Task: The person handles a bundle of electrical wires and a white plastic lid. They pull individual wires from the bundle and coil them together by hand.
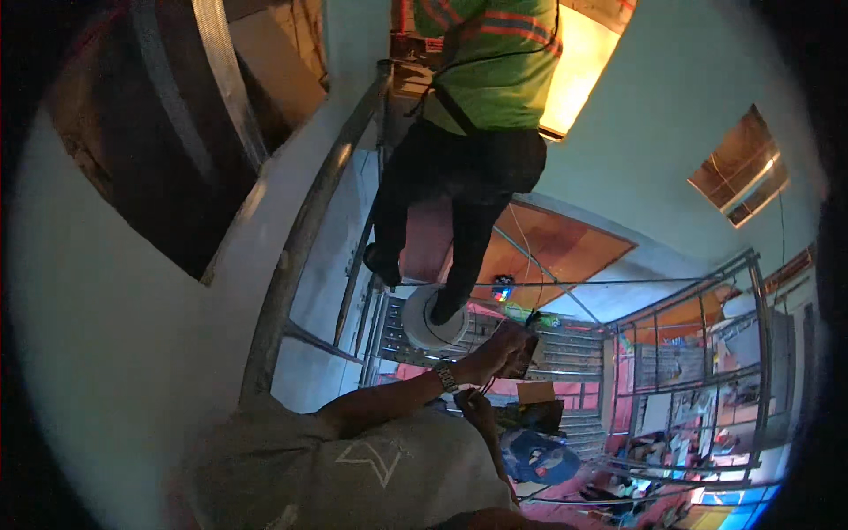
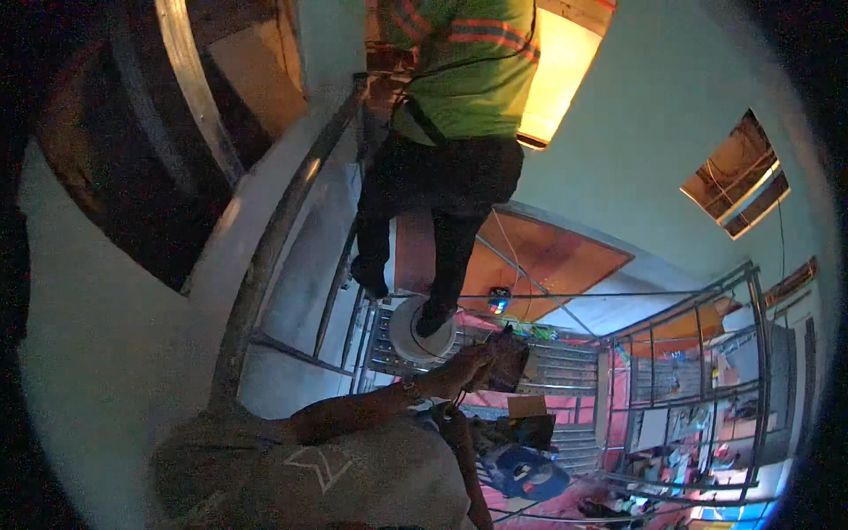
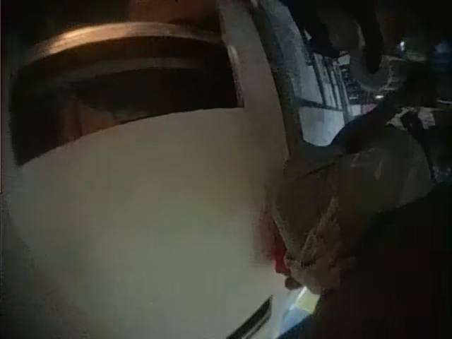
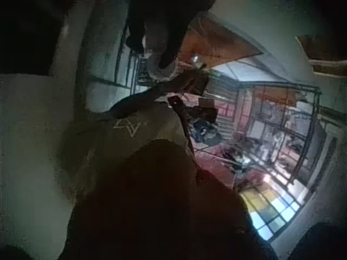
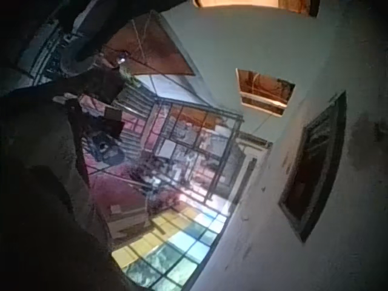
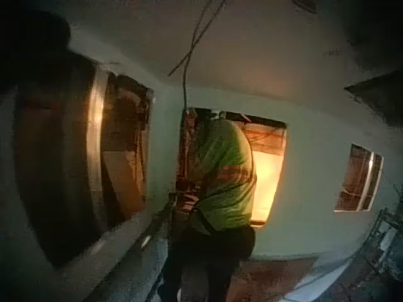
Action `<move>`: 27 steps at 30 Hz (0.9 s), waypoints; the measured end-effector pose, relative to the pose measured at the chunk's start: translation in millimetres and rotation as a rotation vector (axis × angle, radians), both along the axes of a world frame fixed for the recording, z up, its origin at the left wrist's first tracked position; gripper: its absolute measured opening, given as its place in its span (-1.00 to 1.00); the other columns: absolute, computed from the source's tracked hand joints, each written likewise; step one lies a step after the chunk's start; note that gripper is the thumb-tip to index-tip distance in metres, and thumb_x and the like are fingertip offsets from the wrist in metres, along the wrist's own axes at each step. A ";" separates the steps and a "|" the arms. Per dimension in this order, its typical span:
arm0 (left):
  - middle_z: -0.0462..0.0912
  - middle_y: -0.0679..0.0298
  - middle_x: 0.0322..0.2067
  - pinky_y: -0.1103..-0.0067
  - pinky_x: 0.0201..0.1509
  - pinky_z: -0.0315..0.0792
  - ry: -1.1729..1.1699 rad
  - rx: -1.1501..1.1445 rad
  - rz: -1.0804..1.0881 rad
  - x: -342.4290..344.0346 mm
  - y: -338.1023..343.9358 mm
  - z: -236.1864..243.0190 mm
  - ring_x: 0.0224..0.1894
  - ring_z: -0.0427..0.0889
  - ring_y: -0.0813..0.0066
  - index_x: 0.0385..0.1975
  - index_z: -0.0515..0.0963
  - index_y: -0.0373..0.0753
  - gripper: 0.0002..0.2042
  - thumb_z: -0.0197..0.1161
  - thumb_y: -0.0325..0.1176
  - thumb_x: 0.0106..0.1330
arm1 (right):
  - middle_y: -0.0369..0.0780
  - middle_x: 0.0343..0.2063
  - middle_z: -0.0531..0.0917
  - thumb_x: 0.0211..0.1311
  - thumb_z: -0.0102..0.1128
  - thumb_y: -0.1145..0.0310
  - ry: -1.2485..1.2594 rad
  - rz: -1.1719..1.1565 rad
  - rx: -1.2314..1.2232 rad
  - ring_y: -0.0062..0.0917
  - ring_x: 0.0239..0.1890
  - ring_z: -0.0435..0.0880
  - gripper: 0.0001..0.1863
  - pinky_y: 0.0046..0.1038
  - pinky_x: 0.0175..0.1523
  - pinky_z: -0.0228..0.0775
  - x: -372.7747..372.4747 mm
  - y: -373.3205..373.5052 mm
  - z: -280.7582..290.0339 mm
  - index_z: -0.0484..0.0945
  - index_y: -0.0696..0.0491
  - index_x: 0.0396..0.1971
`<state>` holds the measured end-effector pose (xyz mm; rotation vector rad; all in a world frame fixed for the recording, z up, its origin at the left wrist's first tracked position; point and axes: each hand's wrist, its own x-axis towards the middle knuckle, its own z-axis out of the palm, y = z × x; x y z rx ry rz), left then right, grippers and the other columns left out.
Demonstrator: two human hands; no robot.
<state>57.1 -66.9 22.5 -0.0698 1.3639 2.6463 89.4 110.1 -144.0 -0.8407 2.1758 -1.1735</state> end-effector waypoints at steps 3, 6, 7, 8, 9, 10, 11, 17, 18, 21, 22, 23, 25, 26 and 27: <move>0.23 0.47 -0.69 0.63 -0.70 0.08 -0.056 -0.099 0.119 2.3 -3.4 5.6 -0.74 0.14 0.71 -0.37 0.33 -0.07 -0.65 -0.14 0.03 0.56 | -0.10 -0.35 0.70 0.31 0.22 0.25 0.041 0.041 -0.047 -0.28 -0.26 0.67 -0.74 -0.29 -0.14 0.47 -6.8 6.6 -6.5 0.63 0.14 -0.18; 0.24 0.47 -0.71 0.61 -0.70 0.08 -0.036 -0.017 0.146 7.2 -2.1 -9.9 -0.75 0.14 0.69 -0.43 0.34 -0.07 -0.64 -0.12 0.03 0.55 | -0.09 -0.41 0.66 0.30 0.23 0.24 0.408 0.243 -0.006 -0.15 -0.33 0.65 -0.75 -0.21 -0.22 0.46 -18.8 12.4 -40.8 0.61 0.12 -0.21; 0.24 0.47 -0.71 0.61 -0.70 0.08 -0.044 0.008 0.140 10.1 -2.1 -11.0 -0.75 0.15 0.68 -0.44 0.34 -0.07 -0.63 -0.11 0.03 0.54 | -0.09 -0.44 0.64 0.30 0.23 0.23 0.310 0.172 0.019 -0.15 -0.36 0.63 -0.76 -0.19 -0.26 0.44 -16.7 16.5 -58.1 0.59 0.11 -0.26; 0.25 0.46 -0.71 0.61 -0.70 0.08 -0.048 0.028 0.105 8.2 5.3 -10.5 -0.75 0.15 0.68 -0.46 0.34 -0.06 -0.63 -0.10 0.04 0.53 | -0.09 -0.47 0.62 0.30 0.23 0.21 0.214 0.069 0.047 -0.16 -0.40 0.61 -0.76 -0.17 -0.30 0.41 -19.7 23.2 -70.4 0.57 0.11 -0.31; 0.26 0.46 -0.71 0.61 -0.70 0.07 -0.056 0.049 0.109 14.2 3.6 -9.4 -0.75 0.15 0.67 -0.47 0.34 -0.06 -0.62 -0.09 0.05 0.53 | -0.09 -0.47 0.62 0.30 0.23 0.21 0.219 0.076 0.035 -0.16 -0.40 0.61 -0.76 -0.17 -0.30 0.41 -25.7 19.7 -68.6 0.57 0.11 -0.31; 0.26 0.46 -0.72 0.60 -0.69 0.07 -0.061 0.066 0.113 18.0 -0.3 -8.6 -0.75 0.16 0.67 -0.49 0.34 -0.06 -0.61 -0.08 0.05 0.52 | -0.12 -0.48 0.63 0.27 0.27 0.19 0.249 0.150 0.026 -0.27 -0.40 0.64 -0.76 -0.24 -0.31 0.44 -29.6 19.8 -66.2 0.58 0.08 -0.39; 0.27 0.46 -0.72 0.60 -0.69 0.07 -0.059 0.080 0.086 18.4 2.0 -7.5 -0.75 0.16 0.66 -0.50 0.34 -0.06 -0.61 -0.07 0.06 0.51 | -0.15 -0.49 0.65 0.25 0.31 0.18 0.281 0.195 0.021 -0.38 -0.40 0.67 -0.74 -0.32 -0.32 0.46 -27.3 25.4 -61.3 0.58 0.06 -0.47; 0.29 0.42 -0.72 0.59 -0.70 0.05 -0.093 0.164 0.072 14.6 12.5 -40.5 -0.76 0.17 0.65 -0.49 0.34 -0.06 -0.61 -0.05 0.08 0.50 | -0.08 -0.53 0.58 0.34 0.17 0.04 0.590 0.387 0.188 -0.20 -0.47 0.60 -0.62 -0.20 -0.37 0.42 -29.8 36.9 -53.8 0.51 0.08 -0.43; 0.28 0.43 -0.73 0.59 -0.70 0.05 -0.047 0.151 0.082 14.9 12.9 -44.6 -0.76 0.17 0.65 -0.48 0.35 -0.06 -0.62 -0.03 0.08 0.49 | -0.08 -0.53 0.58 0.34 0.17 0.04 0.581 0.391 0.191 -0.20 -0.47 0.60 -0.62 -0.20 -0.37 0.42 -29.0 40.9 -58.3 0.51 0.08 -0.43; 0.26 0.44 -0.73 0.59 -0.70 0.03 -0.070 0.158 0.095 17.6 14.5 -48.5 -0.75 0.17 0.65 -0.47 0.34 -0.05 -0.63 0.01 0.09 0.47 | -0.05 -0.51 0.57 0.37 0.11 0.04 0.826 0.472 0.461 -0.16 -0.48 0.58 -0.62 -0.13 -0.35 0.39 -26.0 50.4 -63.5 0.50 0.11 -0.38; 0.25 0.45 -0.72 0.59 -0.70 0.03 -0.127 0.177 0.096 17.4 16.4 -44.2 -0.75 0.16 0.65 -0.47 0.33 -0.04 -0.63 0.03 0.09 0.46 | -0.07 -0.45 0.60 0.37 0.08 0.03 0.606 0.404 0.424 -0.13 -0.39 0.59 -0.62 -0.08 -0.23 0.37 -28.4 57.3 -68.1 0.52 0.10 -0.32; 0.25 0.45 -0.72 0.59 -0.70 0.03 -0.131 0.179 0.090 16.2 19.6 -39.3 -0.75 0.16 0.65 -0.47 0.33 -0.04 -0.63 0.03 0.09 0.46 | -0.09 -0.39 0.64 0.38 0.06 0.03 0.387 0.332 0.384 -0.10 -0.31 0.61 -0.62 -0.03 -0.12 0.35 -31.0 63.4 -72.9 0.53 0.09 -0.26; 0.24 0.48 -0.71 0.59 -0.71 0.03 -0.179 0.165 0.107 14.2 25.7 -32.1 -0.75 0.16 0.66 -0.48 0.31 -0.03 -0.62 0.06 0.12 0.44 | -0.08 -0.37 0.63 0.37 0.05 0.04 0.298 0.303 0.368 -0.08 -0.32 0.59 -0.63 -0.03 -0.13 0.35 -34.6 70.1 -83.0 0.52 0.09 -0.25; 0.24 0.48 -0.71 0.59 -0.71 0.03 -0.183 0.166 0.094 11.8 28.7 -35.8 -0.75 0.16 0.66 -0.48 0.31 -0.03 -0.62 0.06 0.12 0.44 | -0.07 -0.35 0.62 0.36 0.04 0.05 0.215 0.268 0.351 -0.07 -0.33 0.57 -0.64 -0.03 -0.15 0.35 -32.3 73.5 -87.3 0.50 0.09 -0.23; 0.24 0.49 -0.71 0.59 -0.71 0.03 -0.183 0.180 0.045 10.5 28.9 -42.3 -0.75 0.15 0.66 -0.47 0.31 -0.02 -0.61 0.07 0.13 0.44 | -0.07 -0.35 0.62 0.36 0.04 0.05 0.206 0.272 0.348 -0.07 -0.33 0.57 -0.64 -0.03 -0.15 0.35 -29.2 67.4 -76.8 0.50 0.09 -0.23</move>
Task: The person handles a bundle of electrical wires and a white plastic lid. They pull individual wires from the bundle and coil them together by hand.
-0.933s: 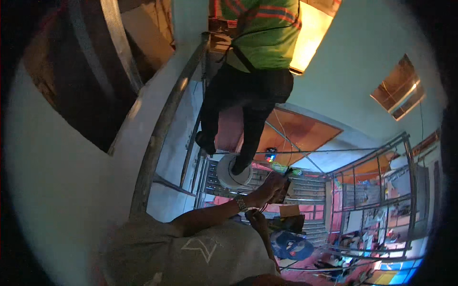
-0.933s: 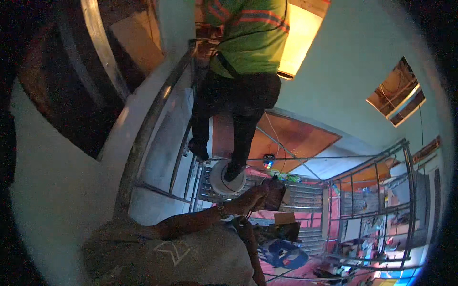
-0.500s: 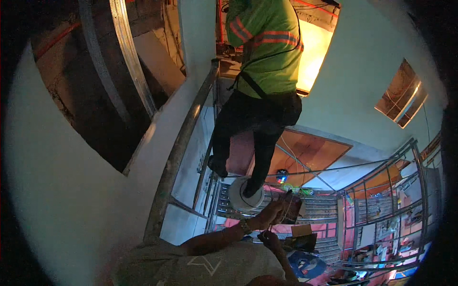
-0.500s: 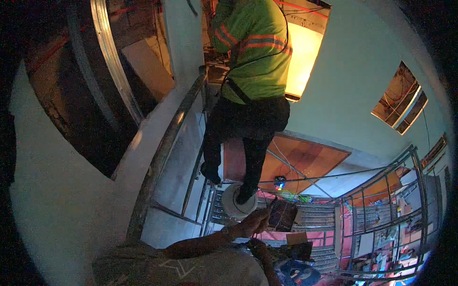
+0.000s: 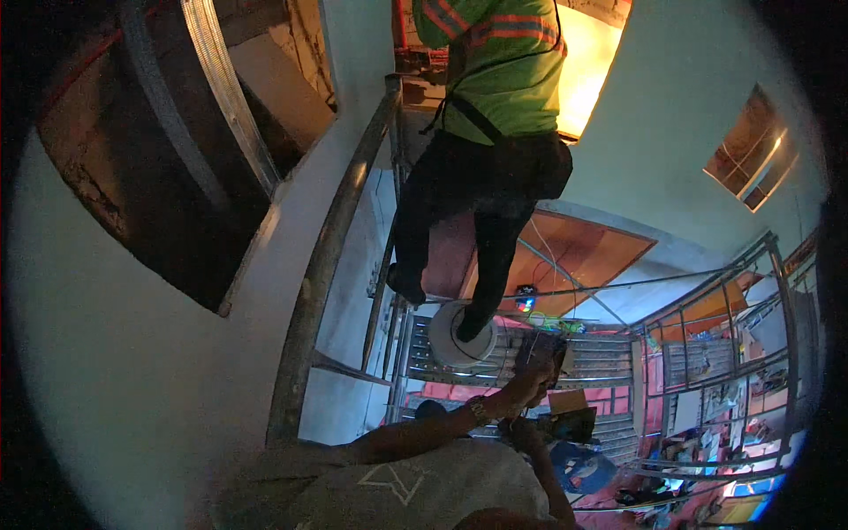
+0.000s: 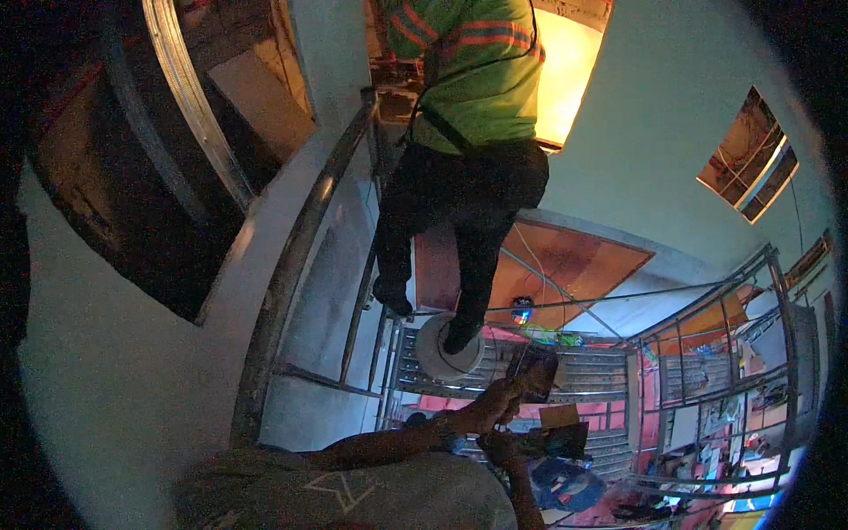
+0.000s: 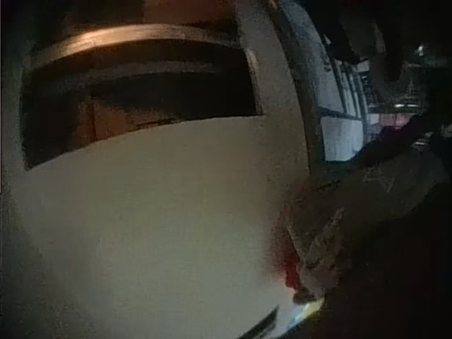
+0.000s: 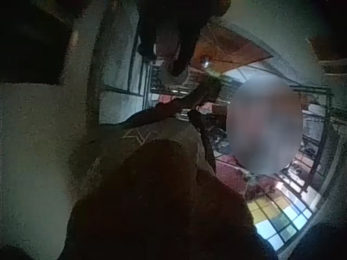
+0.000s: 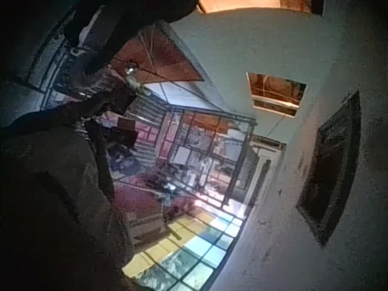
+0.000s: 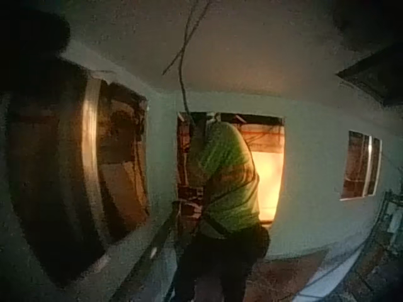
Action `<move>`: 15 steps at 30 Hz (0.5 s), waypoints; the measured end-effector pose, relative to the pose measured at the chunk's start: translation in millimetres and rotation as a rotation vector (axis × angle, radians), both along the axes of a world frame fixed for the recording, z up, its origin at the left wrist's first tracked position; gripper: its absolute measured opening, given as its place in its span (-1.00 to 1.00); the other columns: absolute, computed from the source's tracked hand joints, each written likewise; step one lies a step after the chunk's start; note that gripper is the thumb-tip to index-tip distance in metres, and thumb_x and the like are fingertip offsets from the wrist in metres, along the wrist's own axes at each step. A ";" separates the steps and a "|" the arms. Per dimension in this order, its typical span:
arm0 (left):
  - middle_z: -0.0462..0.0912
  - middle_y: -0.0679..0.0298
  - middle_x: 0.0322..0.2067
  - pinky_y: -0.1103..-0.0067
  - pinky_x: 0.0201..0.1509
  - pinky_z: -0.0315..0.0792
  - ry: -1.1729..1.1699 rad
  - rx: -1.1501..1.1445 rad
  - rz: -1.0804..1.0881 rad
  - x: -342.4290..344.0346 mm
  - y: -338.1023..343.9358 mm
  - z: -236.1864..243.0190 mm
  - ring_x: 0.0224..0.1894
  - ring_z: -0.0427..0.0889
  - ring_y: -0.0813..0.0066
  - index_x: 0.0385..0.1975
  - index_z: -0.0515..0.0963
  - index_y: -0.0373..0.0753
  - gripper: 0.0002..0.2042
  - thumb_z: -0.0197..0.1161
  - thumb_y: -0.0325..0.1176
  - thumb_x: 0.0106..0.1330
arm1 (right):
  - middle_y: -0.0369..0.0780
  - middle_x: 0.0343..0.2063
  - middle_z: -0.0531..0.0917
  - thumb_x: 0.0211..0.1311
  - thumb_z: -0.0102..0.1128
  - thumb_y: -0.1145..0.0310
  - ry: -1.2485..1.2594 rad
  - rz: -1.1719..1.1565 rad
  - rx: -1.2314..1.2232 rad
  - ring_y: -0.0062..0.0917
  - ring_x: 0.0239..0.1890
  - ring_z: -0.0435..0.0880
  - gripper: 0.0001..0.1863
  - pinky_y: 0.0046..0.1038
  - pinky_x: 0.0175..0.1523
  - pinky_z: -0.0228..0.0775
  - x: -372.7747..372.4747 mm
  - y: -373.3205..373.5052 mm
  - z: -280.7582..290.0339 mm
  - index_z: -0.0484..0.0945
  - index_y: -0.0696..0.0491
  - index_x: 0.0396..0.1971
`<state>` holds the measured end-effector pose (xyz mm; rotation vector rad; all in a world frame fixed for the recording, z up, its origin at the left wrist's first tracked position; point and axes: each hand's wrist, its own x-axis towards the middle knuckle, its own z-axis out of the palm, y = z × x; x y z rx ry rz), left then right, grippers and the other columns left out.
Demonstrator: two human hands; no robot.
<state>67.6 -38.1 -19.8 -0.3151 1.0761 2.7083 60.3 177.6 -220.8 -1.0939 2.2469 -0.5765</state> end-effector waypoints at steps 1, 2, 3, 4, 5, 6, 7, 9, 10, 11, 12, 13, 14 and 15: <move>0.24 0.50 -0.71 0.59 -0.71 0.02 0.004 0.019 -0.048 -0.1 0.8 -6.7 -0.75 0.15 0.66 -0.46 0.30 -0.02 -0.61 0.07 0.14 0.43 | -0.09 -0.38 0.60 0.35 0.05 0.08 0.101 0.096 0.033 -0.10 -0.35 0.57 -0.68 -0.02 -0.17 0.35 -0.2 -5.1 11.9 0.50 0.06 -0.25; 0.24 0.50 -0.71 0.59 -0.71 0.02 0.004 0.018 -0.052 -1.0 3.3 -3.3 -0.75 0.15 0.66 -0.46 0.30 -0.02 -0.61 0.07 0.14 0.43 | -0.12 -0.41 0.58 0.33 0.06 0.11 0.212 0.187 0.066 -0.13 -0.37 0.56 -0.73 -0.02 -0.20 0.34 -2.3 -4.8 15.6 0.50 0.03 -0.28; 0.23 0.51 -0.71 0.59 -0.71 0.02 0.011 -0.005 -0.024 -1.3 6.4 0.1 -0.75 0.14 0.66 -0.47 0.30 -0.01 -0.61 0.07 0.14 0.43 | -0.12 -0.41 0.58 0.33 0.06 0.11 0.212 0.184 0.065 -0.13 -0.37 0.56 -0.73 -0.02 -0.20 0.34 -3.0 -2.9 8.9 0.50 0.03 -0.28; 0.22 0.51 -0.72 0.60 -0.71 0.02 0.017 -0.028 0.004 -0.7 7.9 3.0 -0.76 0.14 0.66 -0.48 0.30 -0.01 -0.61 0.07 0.14 0.43 | -0.15 -0.42 0.57 0.32 0.06 0.14 0.185 0.205 0.053 -0.15 -0.39 0.56 -0.77 -0.03 -0.23 0.34 -4.3 -3.2 5.7 0.50 0.00 -0.28; 0.22 0.51 -0.72 0.60 -0.71 0.02 0.016 -0.030 0.003 0.3 7.3 5.2 -0.76 0.14 0.66 -0.48 0.30 -0.01 -0.61 0.07 0.14 0.43 | -0.17 -0.43 0.56 0.32 0.07 0.17 0.158 0.228 0.041 -0.18 -0.41 0.56 -0.80 -0.05 -0.25 0.34 -4.0 -1.6 3.8 0.50 -0.02 -0.28; 0.23 0.51 -0.72 0.60 -0.71 0.03 0.016 -0.053 -0.005 0.6 6.9 4.5 -0.76 0.14 0.66 -0.48 0.30 -0.01 -0.62 0.06 0.13 0.44 | -0.17 -0.43 0.56 0.32 0.07 0.17 0.155 0.229 0.041 -0.18 -0.41 0.56 -0.80 -0.05 -0.25 0.34 -1.1 3.6 3.7 0.50 -0.02 -0.28; 0.23 0.51 -0.73 0.60 -0.71 0.03 0.014 -0.078 -0.011 1.2 6.3 3.7 -0.76 0.15 0.67 -0.48 0.30 -0.01 -0.62 0.06 0.12 0.44 | -0.18 -0.44 0.58 0.27 0.16 0.16 0.047 0.041 -0.151 -0.23 -0.39 0.56 -0.76 -0.12 -0.26 0.36 2.4 9.4 3.8 0.54 0.03 -0.26; 0.22 0.49 -0.74 0.58 -0.73 0.01 0.021 -0.062 0.001 0.8 8.3 0.6 -0.78 0.12 0.66 -0.48 0.31 -0.02 -0.60 0.00 0.14 0.47 | -0.18 -0.45 0.60 0.22 0.25 0.15 -0.065 -0.149 -0.340 -0.28 -0.38 0.56 -0.71 -0.20 -0.27 0.38 4.2 20.6 -2.8 0.58 0.08 -0.24; 0.21 0.46 -0.75 0.56 -0.75 0.00 0.030 -0.045 0.010 -0.1 10.4 -2.0 -0.79 0.08 0.65 -0.47 0.32 -0.04 -0.58 -0.06 0.16 0.49 | -0.19 -0.48 0.56 0.23 0.23 0.17 0.055 -0.079 -0.313 -0.28 -0.39 0.55 -0.72 -0.21 -0.26 0.38 1.1 24.8 -9.7 0.58 0.08 -0.24; 0.21 0.46 -0.75 0.56 -0.75 0.00 0.028 -0.045 0.007 -0.4 12.3 -5.5 -0.79 0.08 0.65 -0.47 0.32 -0.04 -0.58 -0.06 0.16 0.49 | -0.21 -0.51 0.52 0.24 0.21 0.18 0.173 -0.010 -0.284 -0.28 -0.40 0.53 -0.73 -0.21 -0.25 0.38 -2.3 31.3 -22.4 0.57 0.08 -0.24; 0.20 0.47 -0.76 0.57 -0.75 0.01 0.032 -0.067 -0.011 -0.2 15.1 -4.3 -0.79 0.09 0.65 -0.46 0.32 -0.03 -0.58 -0.07 0.17 0.49 | -0.21 -0.51 0.52 0.24 0.21 0.18 0.180 -0.019 -0.278 -0.28 -0.40 0.53 -0.73 -0.21 -0.25 0.38 -9.5 42.0 -44.0 0.57 0.08 -0.24; 0.20 0.47 -0.76 0.57 -0.75 0.01 0.053 -0.085 -0.058 -1.3 24.5 2.6 -0.79 0.09 0.65 -0.45 0.32 -0.03 -0.58 -0.07 0.17 0.49 | -0.21 -0.51 0.51 0.24 0.18 0.20 0.323 0.120 -0.012 -0.28 -0.41 0.53 -0.75 -0.22 -0.24 0.37 -17.3 61.3 -68.1 0.56 0.08 -0.26; 0.20 0.47 -0.76 0.57 -0.75 0.01 0.065 -0.083 -0.082 -1.6 30.9 5.3 -0.79 0.09 0.65 -0.45 0.32 -0.03 -0.58 -0.07 0.17 0.49 | -0.20 -0.52 0.50 0.24 0.16 0.22 0.443 0.267 0.254 -0.28 -0.41 0.52 -0.78 -0.23 -0.23 0.35 -20.2 72.0 -82.6 0.55 0.07 -0.29; 0.20 0.47 -0.76 0.57 -0.75 0.01 0.083 -0.091 -0.061 0.4 27.0 -1.2 -0.80 0.09 0.65 -0.45 0.31 -0.03 -0.58 -0.08 0.17 0.49 | -0.20 -0.52 0.50 0.24 0.16 0.22 0.433 0.288 0.239 -0.28 -0.41 0.52 -0.78 -0.23 -0.23 0.35 -15.6 58.0 -75.7 0.55 0.07 -0.29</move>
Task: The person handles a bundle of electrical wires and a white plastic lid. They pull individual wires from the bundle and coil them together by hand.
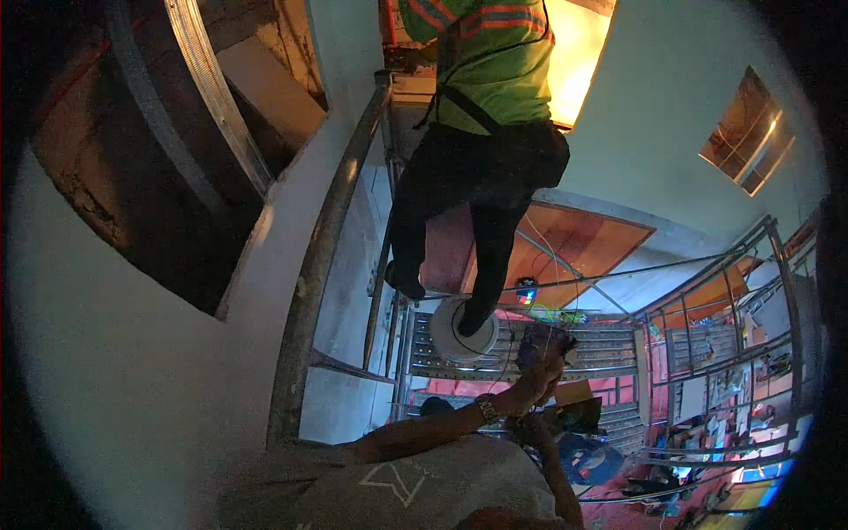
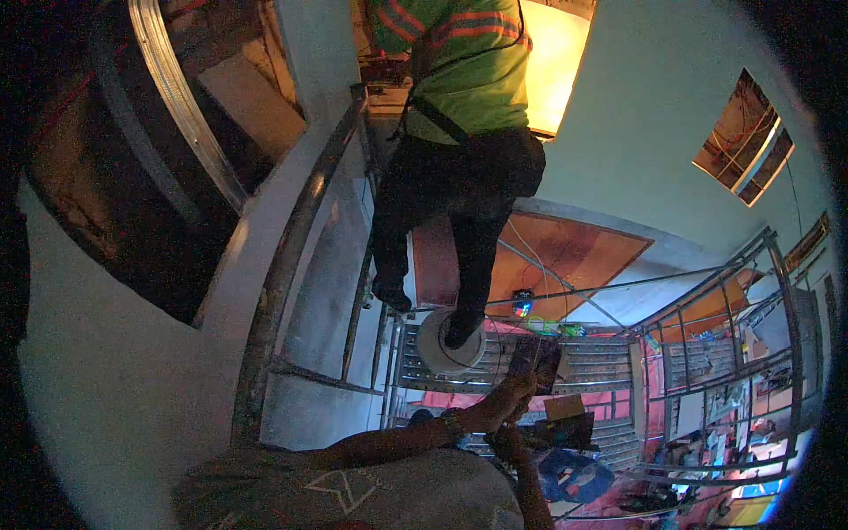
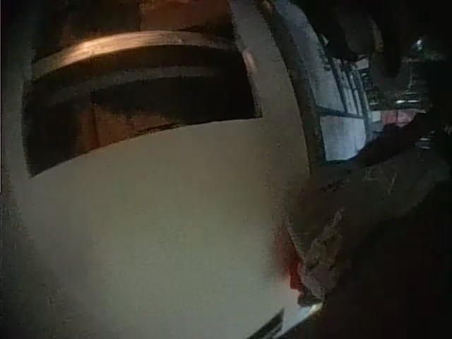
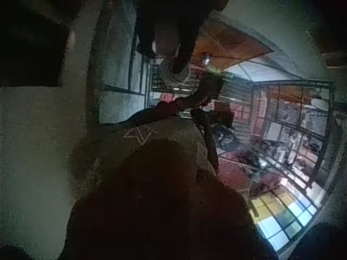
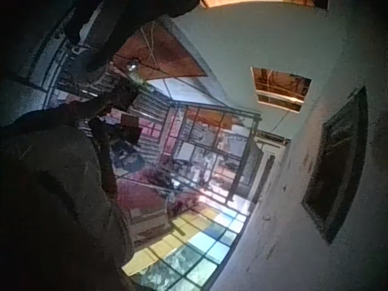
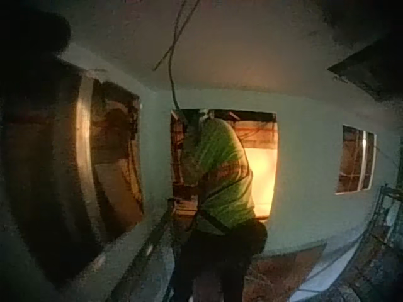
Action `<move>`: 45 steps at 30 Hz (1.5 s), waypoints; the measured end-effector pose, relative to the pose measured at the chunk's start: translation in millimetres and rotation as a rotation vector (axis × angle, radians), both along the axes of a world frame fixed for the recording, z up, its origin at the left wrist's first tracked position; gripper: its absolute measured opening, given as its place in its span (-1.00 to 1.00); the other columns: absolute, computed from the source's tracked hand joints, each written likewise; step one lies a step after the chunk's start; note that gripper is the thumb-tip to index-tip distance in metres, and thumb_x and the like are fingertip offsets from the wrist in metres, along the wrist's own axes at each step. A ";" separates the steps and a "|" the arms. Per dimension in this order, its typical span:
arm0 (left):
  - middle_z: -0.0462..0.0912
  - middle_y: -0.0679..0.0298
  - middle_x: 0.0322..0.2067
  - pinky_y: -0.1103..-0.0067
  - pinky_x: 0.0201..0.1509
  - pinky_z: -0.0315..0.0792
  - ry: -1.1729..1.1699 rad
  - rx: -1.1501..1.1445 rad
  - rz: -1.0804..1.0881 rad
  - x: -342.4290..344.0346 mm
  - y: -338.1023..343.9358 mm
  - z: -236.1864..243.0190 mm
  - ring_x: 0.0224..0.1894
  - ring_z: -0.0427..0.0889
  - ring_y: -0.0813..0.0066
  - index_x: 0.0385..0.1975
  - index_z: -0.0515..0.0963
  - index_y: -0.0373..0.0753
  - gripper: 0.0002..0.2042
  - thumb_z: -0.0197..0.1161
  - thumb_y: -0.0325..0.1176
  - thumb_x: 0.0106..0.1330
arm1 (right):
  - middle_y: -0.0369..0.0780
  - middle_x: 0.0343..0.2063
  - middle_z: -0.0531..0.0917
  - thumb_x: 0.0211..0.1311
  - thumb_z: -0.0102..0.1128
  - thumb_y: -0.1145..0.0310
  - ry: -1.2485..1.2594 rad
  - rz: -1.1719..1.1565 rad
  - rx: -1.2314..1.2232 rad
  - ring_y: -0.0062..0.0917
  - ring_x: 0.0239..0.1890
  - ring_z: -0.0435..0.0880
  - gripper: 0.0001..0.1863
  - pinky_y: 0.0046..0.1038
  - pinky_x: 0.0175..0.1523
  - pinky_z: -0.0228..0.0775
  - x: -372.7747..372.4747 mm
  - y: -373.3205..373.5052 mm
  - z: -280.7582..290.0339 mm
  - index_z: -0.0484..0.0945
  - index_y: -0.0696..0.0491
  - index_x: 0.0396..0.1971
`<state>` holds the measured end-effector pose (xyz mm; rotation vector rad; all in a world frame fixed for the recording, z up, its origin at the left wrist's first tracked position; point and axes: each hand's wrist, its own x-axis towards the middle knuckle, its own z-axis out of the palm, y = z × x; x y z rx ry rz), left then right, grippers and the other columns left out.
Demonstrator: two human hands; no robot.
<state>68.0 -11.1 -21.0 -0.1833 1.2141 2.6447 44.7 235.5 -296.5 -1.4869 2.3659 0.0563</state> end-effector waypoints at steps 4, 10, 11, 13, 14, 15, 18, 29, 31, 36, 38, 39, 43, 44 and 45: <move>0.20 0.47 -0.76 0.59 -0.76 0.02 -0.043 -0.041 0.056 4.4 -12.4 -23.2 -0.80 0.11 0.65 -0.41 0.32 -0.02 -0.60 -0.10 0.16 0.51 | -0.23 -0.57 0.49 0.20 0.17 0.22 0.114 0.190 -0.257 -0.34 -0.44 0.51 -0.80 -0.26 -0.29 0.27 21.4 -67.1 97.5 0.53 0.05 -0.38; 0.21 0.47 -0.75 0.60 -0.78 0.05 -0.005 -0.018 0.016 -1.9 -6.1 -36.6 -0.79 0.13 0.68 -0.37 0.33 -0.03 -0.60 -0.06 0.18 0.48 | -0.15 -0.52 0.58 0.26 0.17 0.17 -0.003 0.090 -0.001 -0.24 -0.35 0.59 -0.74 -0.19 -0.22 0.39 4.3 -38.6 41.1 0.57 0.07 -0.34; 0.21 0.47 -0.75 0.60 -0.78 0.05 -0.006 -0.017 -0.017 -1.9 0.3 -25.4 -0.79 0.13 0.68 -0.37 0.33 -0.03 -0.60 -0.06 0.18 0.48 | -0.11 -0.48 0.61 0.28 0.18 0.15 -0.341 -0.257 -0.171 -0.21 -0.32 0.61 -0.73 -0.17 -0.19 0.42 9.9 -36.4 55.7 0.58 0.08 -0.31; 0.21 0.48 -0.75 0.60 -0.76 0.03 -0.015 0.010 0.032 8.1 -8.2 21.3 -0.79 0.11 0.68 -0.38 0.33 -0.03 -0.63 -0.07 0.13 0.51 | -0.12 -0.45 0.63 0.28 0.19 0.13 -0.463 -0.327 -0.335 -0.24 -0.33 0.61 -0.71 -0.18 -0.19 0.42 10.9 -23.8 59.7 0.58 0.08 -0.31; 0.21 0.48 -0.75 0.60 -0.76 0.03 -0.009 0.014 0.027 5.3 -5.7 13.9 -0.79 0.11 0.68 -0.38 0.33 -0.03 -0.63 -0.07 0.13 0.51 | -0.12 -0.43 0.64 0.29 0.20 0.10 -0.579 -0.400 -0.508 -0.26 -0.33 0.62 -0.69 -0.19 -0.20 0.42 10.8 -15.6 56.5 0.58 0.08 -0.31; 0.20 0.48 -0.75 0.60 -0.76 0.02 -0.031 0.000 0.024 1.2 -6.1 -1.9 -0.79 0.11 0.68 -0.39 0.33 -0.03 -0.63 -0.07 0.12 0.51 | -0.12 -0.43 0.64 0.29 0.20 0.10 -0.585 -0.387 -0.506 -0.26 -0.33 0.62 -0.69 -0.19 -0.20 0.42 9.8 -29.9 66.2 0.58 0.08 -0.31; 0.20 0.48 -0.75 0.60 -0.74 0.01 -0.043 -0.045 0.036 -2.8 -7.0 -11.1 -0.79 0.10 0.67 -0.39 0.33 -0.03 -0.63 -0.05 0.12 0.50 | -0.20 -0.45 0.62 0.27 0.24 0.10 -0.561 -0.324 -0.300 -0.34 -0.37 0.59 -0.68 -0.23 -0.19 0.42 11.6 -62.4 100.6 0.55 0.08 -0.26; 0.23 0.47 -0.71 0.59 -0.70 0.06 -0.100 0.007 0.003 -1.8 -9.2 -4.6 -0.75 0.13 0.66 -0.42 0.33 -0.04 -0.62 -0.08 0.11 0.51 | -0.15 -0.30 0.57 0.30 0.18 0.13 0.105 0.079 0.231 -0.30 -0.27 0.53 -0.71 -0.26 -0.18 0.33 3.4 -33.8 42.4 0.53 0.02 -0.15; 0.25 0.48 -0.69 0.60 -0.69 0.05 -0.066 -0.046 0.014 -3.7 -9.3 -8.4 -0.74 0.14 0.67 -0.42 0.34 -0.05 -0.62 -0.09 0.10 0.51 | -0.14 -0.26 0.57 0.29 0.18 0.13 0.007 0.035 0.093 -0.28 -0.24 0.53 -0.69 -0.24 -0.16 0.34 4.2 -32.2 42.5 0.52 0.03 -0.12; 0.28 0.50 -0.69 0.60 -0.68 0.05 -0.039 0.018 0.030 -2.5 -5.6 -15.5 -0.72 0.19 0.66 -0.48 0.35 0.00 -0.62 0.04 0.15 0.42 | -0.10 -0.18 0.57 0.29 0.19 0.13 -0.220 -0.047 -0.085 -0.22 -0.16 0.53 -0.64 -0.21 -0.10 0.36 6.7 -40.8 64.0 0.51 0.05 -0.06; 0.28 0.49 -0.69 0.59 -0.68 0.05 -0.015 0.013 0.031 0.4 -6.0 -1.8 -0.71 0.20 0.65 -0.47 0.36 0.00 -0.62 0.04 0.15 0.42 | -0.08 -0.15 0.56 0.28 0.19 0.13 -0.252 -0.059 -0.113 -0.19 -0.13 0.53 -0.62 -0.20 -0.08 0.37 7.3 -39.5 69.4 0.50 0.06 -0.03; 0.28 0.50 -0.68 0.60 -0.68 0.05 -0.026 -0.011 0.048 2.9 -7.0 6.4 -0.71 0.19 0.66 -0.46 0.36 0.00 -0.62 0.04 0.16 0.42 | -0.08 -0.13 0.56 0.28 0.19 0.13 -0.260 -0.051 -0.122 -0.18 -0.12 0.53 -0.61 -0.20 -0.07 0.37 7.5 -39.7 71.6 0.50 0.06 -0.02; 0.29 0.50 -0.66 0.64 -0.68 0.03 -0.074 0.056 0.003 -3.0 -2.2 -18.3 -0.71 0.18 0.68 -0.45 0.37 0.00 -0.59 0.04 0.21 0.40 | -0.06 -0.09 0.56 0.28 0.20 0.13 -0.303 -0.082 -0.160 -0.16 -0.08 0.53 -0.59 -0.18 -0.05 0.38 9.7 -45.1 80.2 0.49 0.07 0.01; 0.29 0.50 -0.66 0.64 -0.68 0.03 -0.074 0.057 0.004 -3.8 -1.2 -22.4 -0.71 0.18 0.68 -0.45 0.37 0.00 -0.59 0.04 0.21 0.40 | -0.06 -0.09 0.56 0.28 0.20 0.13 -0.311 -0.105 -0.171 -0.15 -0.08 0.53 -0.59 -0.18 -0.04 0.38 9.4 -44.2 81.1 0.49 0.07 0.02; 0.29 0.50 -0.66 0.64 -0.69 0.03 -0.067 0.043 0.005 -3.1 -1.4 -19.1 -0.71 0.19 0.69 -0.44 0.37 0.00 -0.59 0.05 0.21 0.40 | -0.06 -0.09 0.56 0.28 0.20 0.14 -0.321 -0.120 -0.183 -0.15 -0.08 0.53 -0.59 -0.18 -0.04 0.38 10.0 -43.1 81.5 0.49 0.07 0.02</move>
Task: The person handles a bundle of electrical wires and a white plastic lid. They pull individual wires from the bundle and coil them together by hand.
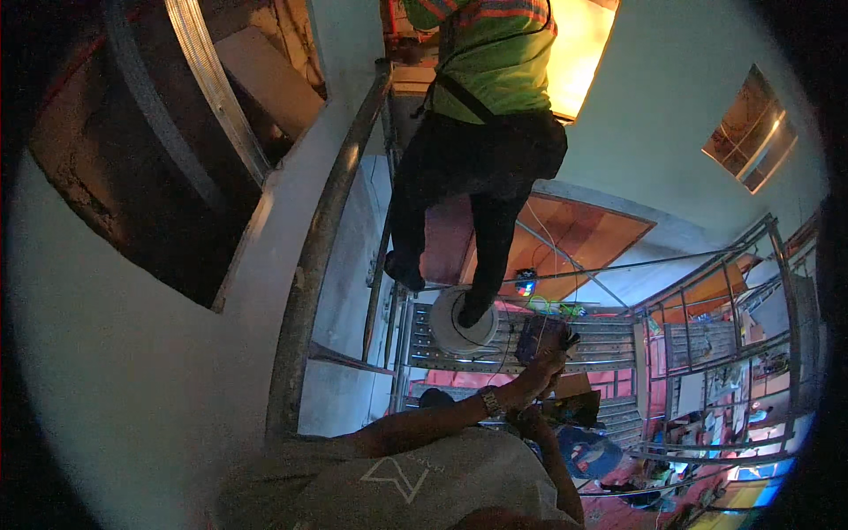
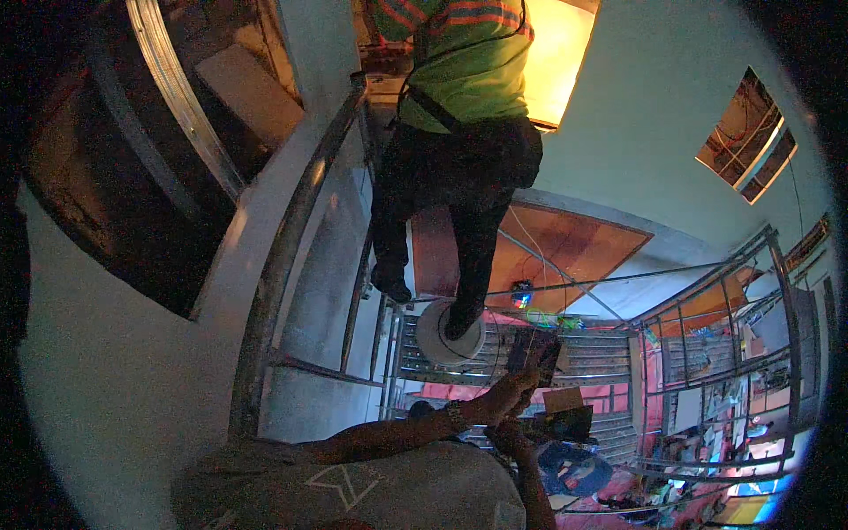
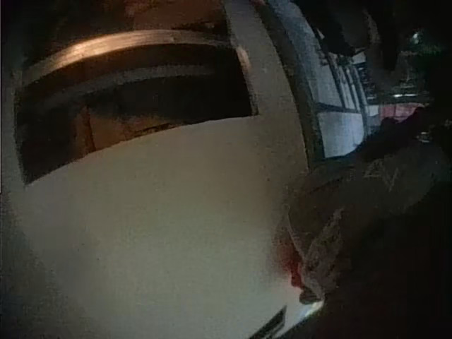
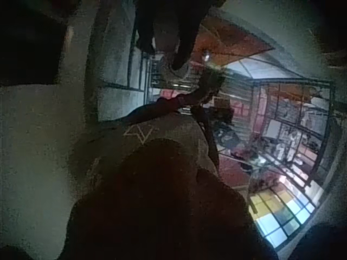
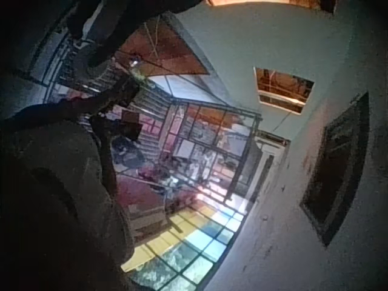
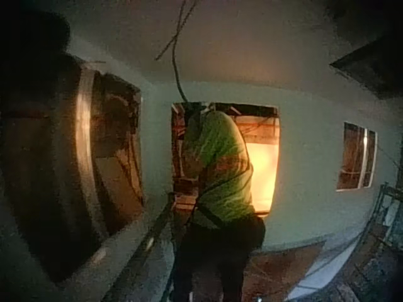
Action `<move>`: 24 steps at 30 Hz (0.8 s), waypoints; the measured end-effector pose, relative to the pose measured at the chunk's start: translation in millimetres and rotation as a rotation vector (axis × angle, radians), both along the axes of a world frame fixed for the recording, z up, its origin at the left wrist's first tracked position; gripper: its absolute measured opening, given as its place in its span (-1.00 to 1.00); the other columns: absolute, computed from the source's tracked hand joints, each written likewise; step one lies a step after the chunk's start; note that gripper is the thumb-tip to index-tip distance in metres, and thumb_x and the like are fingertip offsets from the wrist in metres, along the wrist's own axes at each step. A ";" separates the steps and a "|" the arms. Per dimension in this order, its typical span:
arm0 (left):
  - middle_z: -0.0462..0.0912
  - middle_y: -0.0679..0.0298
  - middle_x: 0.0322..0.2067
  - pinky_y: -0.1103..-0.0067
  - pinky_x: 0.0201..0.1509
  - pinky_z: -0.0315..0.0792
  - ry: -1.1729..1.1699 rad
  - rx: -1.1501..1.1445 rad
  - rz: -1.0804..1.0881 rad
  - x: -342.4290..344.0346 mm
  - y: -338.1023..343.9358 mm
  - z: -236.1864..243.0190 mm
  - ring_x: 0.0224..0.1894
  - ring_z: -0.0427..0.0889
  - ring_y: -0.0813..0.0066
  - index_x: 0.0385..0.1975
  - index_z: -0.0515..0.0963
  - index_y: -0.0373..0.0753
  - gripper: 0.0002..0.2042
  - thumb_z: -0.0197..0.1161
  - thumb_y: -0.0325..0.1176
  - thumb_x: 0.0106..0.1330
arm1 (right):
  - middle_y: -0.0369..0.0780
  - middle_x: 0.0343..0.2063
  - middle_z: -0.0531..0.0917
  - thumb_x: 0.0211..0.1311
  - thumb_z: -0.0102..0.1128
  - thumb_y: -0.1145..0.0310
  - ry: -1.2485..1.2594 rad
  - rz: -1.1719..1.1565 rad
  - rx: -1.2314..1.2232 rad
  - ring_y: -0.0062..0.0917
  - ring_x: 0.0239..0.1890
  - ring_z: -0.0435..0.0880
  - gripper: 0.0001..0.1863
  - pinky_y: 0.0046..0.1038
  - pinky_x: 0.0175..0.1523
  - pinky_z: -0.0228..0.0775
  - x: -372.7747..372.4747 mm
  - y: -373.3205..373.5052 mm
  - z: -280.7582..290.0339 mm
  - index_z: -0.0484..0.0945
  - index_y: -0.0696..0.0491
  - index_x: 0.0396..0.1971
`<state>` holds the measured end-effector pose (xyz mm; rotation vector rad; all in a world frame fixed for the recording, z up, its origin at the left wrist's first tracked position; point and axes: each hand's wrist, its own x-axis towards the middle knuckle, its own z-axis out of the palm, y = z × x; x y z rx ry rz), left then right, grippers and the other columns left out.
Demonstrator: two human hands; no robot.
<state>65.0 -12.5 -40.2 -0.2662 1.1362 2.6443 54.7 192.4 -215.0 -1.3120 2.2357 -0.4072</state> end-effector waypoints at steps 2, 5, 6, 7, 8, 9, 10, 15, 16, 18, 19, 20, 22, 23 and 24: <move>0.29 0.50 -0.67 0.65 -0.69 0.03 0.008 -0.014 0.001 1.5 0.5 4.4 -0.71 0.19 0.70 -0.44 0.37 0.00 -0.59 0.05 0.22 0.40 | -0.06 -0.08 0.56 0.28 0.20 0.14 -0.014 -0.025 -0.009 -0.15 -0.07 0.53 -0.58 -0.18 -0.04 0.38 0.0 1.6 0.1 0.49 0.07 0.02; 0.30 0.49 -0.68 0.65 -0.70 0.04 0.043 -0.041 0.033 2.3 -0.7 7.4 -0.73 0.20 0.70 -0.44 0.38 0.00 -0.61 0.06 0.19 0.40 | -0.05 -0.08 0.56 0.28 0.20 0.14 -0.029 -0.054 -0.025 -0.15 -0.06 0.53 -0.58 -0.18 -0.03 0.38 1.7 3.7 -1.1 0.48 0.07 0.03; 0.31 0.49 -0.68 0.64 -0.70 0.04 0.044 -0.043 0.031 2.5 -1.1 7.0 -0.73 0.20 0.69 -0.44 0.39 -0.01 -0.61 0.06 0.18 0.40 | -0.05 -0.07 0.56 0.28 0.20 0.14 -0.035 -0.059 -0.029 -0.15 -0.06 0.53 -0.58 -0.18 -0.03 0.38 2.2 3.8 -0.8 0.48 0.07 0.03; 0.31 0.49 -0.69 0.64 -0.71 0.04 0.046 -0.045 0.030 2.4 -1.6 6.6 -0.74 0.20 0.69 -0.44 0.39 -0.01 -0.62 0.07 0.17 0.40 | -0.05 -0.07 0.56 0.28 0.20 0.14 -0.039 -0.064 -0.033 -0.15 -0.06 0.52 -0.58 -0.18 -0.02 0.38 1.2 3.1 -0.6 0.48 0.07 0.03; 0.31 0.49 -0.69 0.64 -0.71 0.04 0.046 -0.044 0.028 3.2 -0.4 13.2 -0.74 0.20 0.69 -0.44 0.39 -0.01 -0.62 0.07 0.17 0.40 | -0.05 -0.07 0.56 0.28 0.20 0.14 -0.043 -0.074 -0.039 -0.14 -0.06 0.52 -0.58 -0.18 -0.02 0.38 1.8 4.8 0.4 0.48 0.07 0.03; 0.31 0.49 -0.69 0.64 -0.72 0.04 0.027 -0.066 0.049 4.2 2.1 20.2 -0.75 0.20 0.69 -0.44 0.40 -0.01 -0.62 0.07 0.17 0.39 | -0.05 -0.07 0.56 0.28 0.20 0.14 -0.047 -0.082 -0.045 -0.14 -0.05 0.52 -0.58 -0.18 -0.02 0.38 2.0 6.0 1.2 0.48 0.07 0.03; 0.32 0.49 -0.70 0.64 -0.73 0.04 0.009 -0.088 0.069 5.0 3.3 26.9 -0.76 0.20 0.68 -0.44 0.40 -0.02 -0.61 0.07 0.17 0.39 | -0.05 -0.07 0.56 0.28 0.20 0.14 -0.050 -0.092 -0.048 -0.14 -0.05 0.52 -0.58 -0.18 -0.02 0.38 2.2 6.9 1.8 0.48 0.07 0.04; 0.33 0.49 -0.70 0.65 -0.74 0.04 0.046 -0.057 0.104 6.2 4.5 17.7 -0.77 0.20 0.67 -0.46 0.40 -0.03 -0.61 0.09 0.17 0.38 | -0.05 -0.05 0.55 0.28 0.20 0.15 -0.067 -0.098 -0.060 -0.14 -0.04 0.52 -0.57 -0.18 -0.01 0.38 0.7 4.4 4.6 0.47 0.07 0.05; 0.33 0.49 -0.71 0.65 -0.75 0.04 0.030 -0.035 0.125 6.8 4.9 18.8 -0.77 0.20 0.67 -0.47 0.40 -0.03 -0.61 0.10 0.16 0.38 | -0.05 -0.05 0.55 0.28 0.20 0.15 -0.069 -0.098 -0.063 -0.14 -0.04 0.52 -0.57 -0.18 0.00 0.38 1.2 5.1 4.8 0.47 0.07 0.05; 0.33 0.49 -0.70 0.66 -0.74 0.05 0.040 -0.046 0.108 4.5 4.8 11.1 -0.76 0.20 0.68 -0.47 0.40 -0.03 -0.61 0.10 0.16 0.39 | -0.04 -0.05 0.55 0.28 0.20 0.15 -0.069 -0.098 -0.065 -0.13 -0.03 0.52 -0.57 -0.18 0.00 0.38 1.3 3.0 5.9 0.47 0.07 0.05; 0.33 0.49 -0.70 0.66 -0.74 0.05 0.049 -0.058 0.089 3.5 4.9 7.1 -0.76 0.21 0.68 -0.47 0.40 -0.02 -0.61 0.09 0.17 0.39 | -0.04 -0.05 0.55 0.28 0.20 0.15 -0.070 -0.100 -0.069 -0.13 -0.03 0.52 -0.57 -0.18 0.00 0.38 1.1 1.6 6.2 0.47 0.07 0.05; 0.33 0.49 -0.70 0.66 -0.74 0.05 0.047 -0.057 0.086 4.8 4.5 13.1 -0.76 0.21 0.68 -0.47 0.40 -0.02 -0.61 0.09 0.17 0.39 | -0.04 -0.04 0.55 0.28 0.20 0.15 -0.074 -0.103 -0.069 -0.13 -0.03 0.51 -0.56 -0.18 0.01 0.38 1.8 3.6 5.7 0.47 0.07 0.06; 0.33 0.50 -0.69 0.66 -0.73 0.07 0.036 -0.049 0.087 7.8 3.4 24.7 -0.74 0.23 0.68 -0.47 0.40 -0.03 -0.60 0.08 0.16 0.40 | -0.04 -0.04 0.55 0.28 0.20 0.15 -0.079 -0.113 -0.073 -0.13 -0.02 0.51 -0.56 -0.18 0.01 0.38 2.8 6.5 3.8 0.47 0.07 0.06; 0.33 0.50 -0.69 0.66 -0.73 0.07 0.037 -0.046 0.088 8.9 0.1 29.3 -0.74 0.23 0.68 -0.47 0.40 -0.03 -0.60 0.08 0.16 0.40 | -0.04 -0.04 0.55 0.28 0.20 0.15 -0.079 -0.115 -0.074 -0.13 -0.02 0.51 -0.56 -0.18 0.01 0.38 2.2 7.5 4.5 0.47 0.08 0.06; 0.31 0.50 -0.66 0.64 -0.68 0.09 0.035 -0.061 0.051 9.8 -3.2 33.8 -0.70 0.23 0.70 -0.46 0.36 -0.04 -0.66 0.04 0.07 0.45 | -0.04 -0.03 0.55 0.28 0.20 0.16 -0.078 -0.116 -0.074 -0.13 -0.02 0.51 -0.56 -0.18 0.01 0.38 2.4 8.5 5.0 0.47 0.08 0.06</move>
